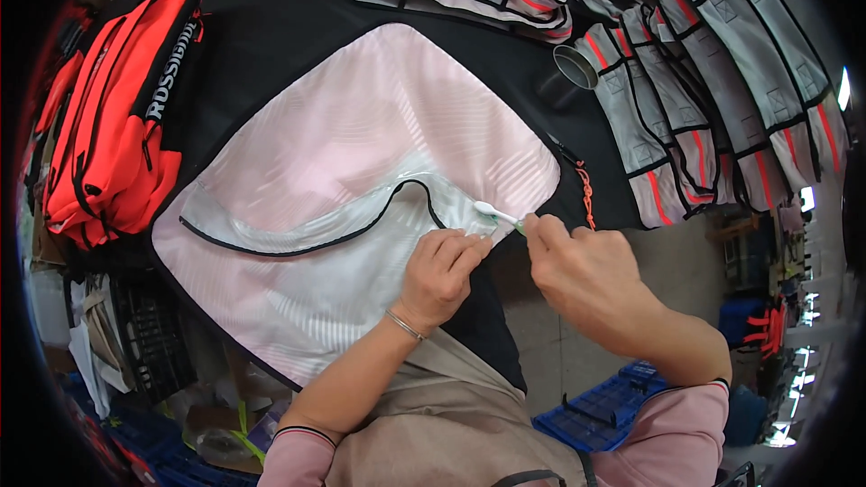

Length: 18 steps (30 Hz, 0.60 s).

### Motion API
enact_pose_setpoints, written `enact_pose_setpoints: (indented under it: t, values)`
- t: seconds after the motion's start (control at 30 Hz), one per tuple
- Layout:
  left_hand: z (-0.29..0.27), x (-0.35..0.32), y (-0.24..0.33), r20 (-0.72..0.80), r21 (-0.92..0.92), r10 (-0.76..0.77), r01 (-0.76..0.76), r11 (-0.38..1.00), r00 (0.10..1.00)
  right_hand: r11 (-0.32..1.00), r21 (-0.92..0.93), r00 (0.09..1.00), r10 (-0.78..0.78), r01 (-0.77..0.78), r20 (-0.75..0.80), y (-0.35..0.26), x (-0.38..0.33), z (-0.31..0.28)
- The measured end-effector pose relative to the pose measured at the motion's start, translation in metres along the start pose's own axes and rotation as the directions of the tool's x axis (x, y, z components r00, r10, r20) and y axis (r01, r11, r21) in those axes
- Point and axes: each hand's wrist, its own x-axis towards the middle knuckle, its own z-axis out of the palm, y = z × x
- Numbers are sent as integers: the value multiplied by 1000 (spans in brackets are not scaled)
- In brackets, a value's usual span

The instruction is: Cleaning and trimming excess threads from backpacks in a manufacturing facility using a brush and scissors.

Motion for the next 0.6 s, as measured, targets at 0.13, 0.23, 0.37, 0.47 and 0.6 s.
enact_pose_setpoints:
  t: [0.13, 0.23, 0.37, 0.47, 0.6]
  values:
    - [-5, 4, 2, 14, -43, -11, 11, 999, 1000, 998, -2, 998, 56, -56, 22, -7, -13, -7]
    - [-6, 4, 5, 20, -42, 7, -6, 999, 1000, 988, -7, 988, 153, -153, 17, -9, -18, 5]
    - [-12, 7, -2, -11, -48, -81, 81, 996, 997, 964, 209, 977, 188, -164, -99, 5, 0, 46]
    - [-17, 21, -5, -70, -111, -146, 137, 984, 987, 852, 452, 853, 426, -265, -303, 26, -16, 47]
    - [-11, 83, -11, -160, -191, -209, 178, 965, 965, 686, 579, 618, 700, -441, -358, 88, -65, 111]
